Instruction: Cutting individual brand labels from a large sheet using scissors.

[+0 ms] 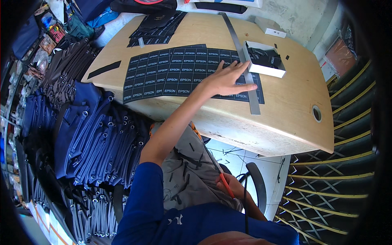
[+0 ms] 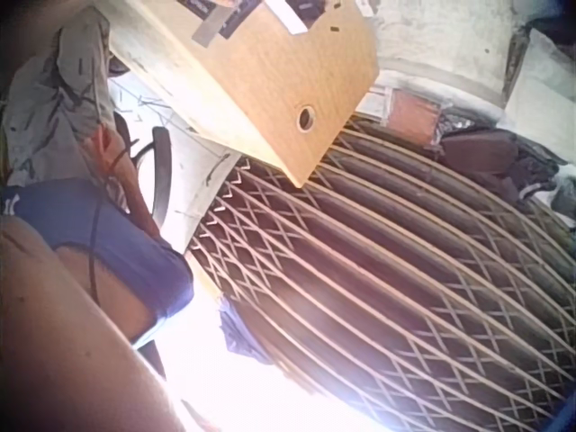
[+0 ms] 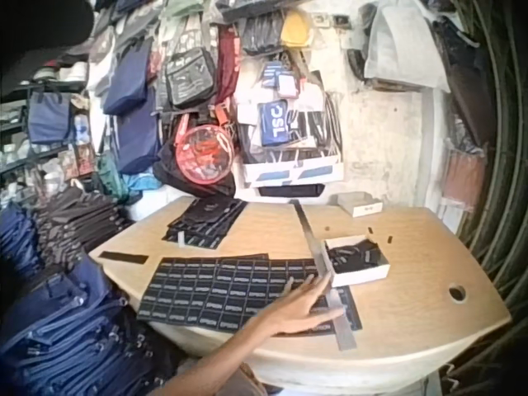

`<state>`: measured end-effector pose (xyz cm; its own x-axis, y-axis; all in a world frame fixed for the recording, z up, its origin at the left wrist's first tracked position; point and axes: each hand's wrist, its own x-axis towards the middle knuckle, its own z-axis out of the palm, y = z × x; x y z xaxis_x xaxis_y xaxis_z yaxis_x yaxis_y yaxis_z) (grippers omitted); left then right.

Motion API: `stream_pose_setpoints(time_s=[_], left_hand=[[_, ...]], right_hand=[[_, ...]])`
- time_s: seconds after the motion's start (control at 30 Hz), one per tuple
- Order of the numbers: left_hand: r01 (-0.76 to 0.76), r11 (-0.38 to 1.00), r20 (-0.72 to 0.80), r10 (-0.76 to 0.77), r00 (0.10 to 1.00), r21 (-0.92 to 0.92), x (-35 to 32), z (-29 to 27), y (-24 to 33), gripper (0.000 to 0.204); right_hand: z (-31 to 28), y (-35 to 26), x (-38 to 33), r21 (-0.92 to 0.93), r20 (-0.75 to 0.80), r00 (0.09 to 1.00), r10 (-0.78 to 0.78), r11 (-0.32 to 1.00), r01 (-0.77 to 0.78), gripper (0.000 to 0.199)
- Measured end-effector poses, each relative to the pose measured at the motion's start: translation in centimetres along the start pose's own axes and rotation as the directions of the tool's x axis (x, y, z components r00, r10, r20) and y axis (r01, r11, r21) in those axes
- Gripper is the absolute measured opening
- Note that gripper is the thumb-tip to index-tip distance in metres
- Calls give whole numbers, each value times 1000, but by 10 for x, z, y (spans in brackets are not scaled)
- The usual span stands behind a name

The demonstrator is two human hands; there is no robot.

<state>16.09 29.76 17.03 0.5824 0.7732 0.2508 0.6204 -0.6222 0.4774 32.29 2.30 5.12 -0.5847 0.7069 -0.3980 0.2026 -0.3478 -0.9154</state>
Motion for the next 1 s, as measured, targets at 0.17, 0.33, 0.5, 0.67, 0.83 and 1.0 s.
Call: stream_pose_setpoints(time_s=[0.17,0.33,0.5,0.67,0.83,1.0], left_hand=[[385,881,-110,-369,923,275,-34,-32,-15,96],[691,657,-408,-566,717,302,-87,-64,-27,89],[752,587,-541,-545,640,299,-101,-68,-36,76],[724,663,-479,-581,658,191,-97,-73,-31,58],[695,711,-459,-585,668,106,-96,-72,-35,48],[708,703,-437,-616,655,69,-91,-71,-29,42]], right_hand=[[-4,1,-1,8,-25,999,-38,999,38,30],[-2,-1,3,10,-20,999,28,1000,-28,26],[4,-8,8,-43,32,999,23,999,-22,22],[12,-6,9,-12,6,1000,-7,1000,7,25],[14,-4,7,-52,3,999,39,998,-39,28],[16,-6,5,-140,3,1000,19,990,-18,26]])
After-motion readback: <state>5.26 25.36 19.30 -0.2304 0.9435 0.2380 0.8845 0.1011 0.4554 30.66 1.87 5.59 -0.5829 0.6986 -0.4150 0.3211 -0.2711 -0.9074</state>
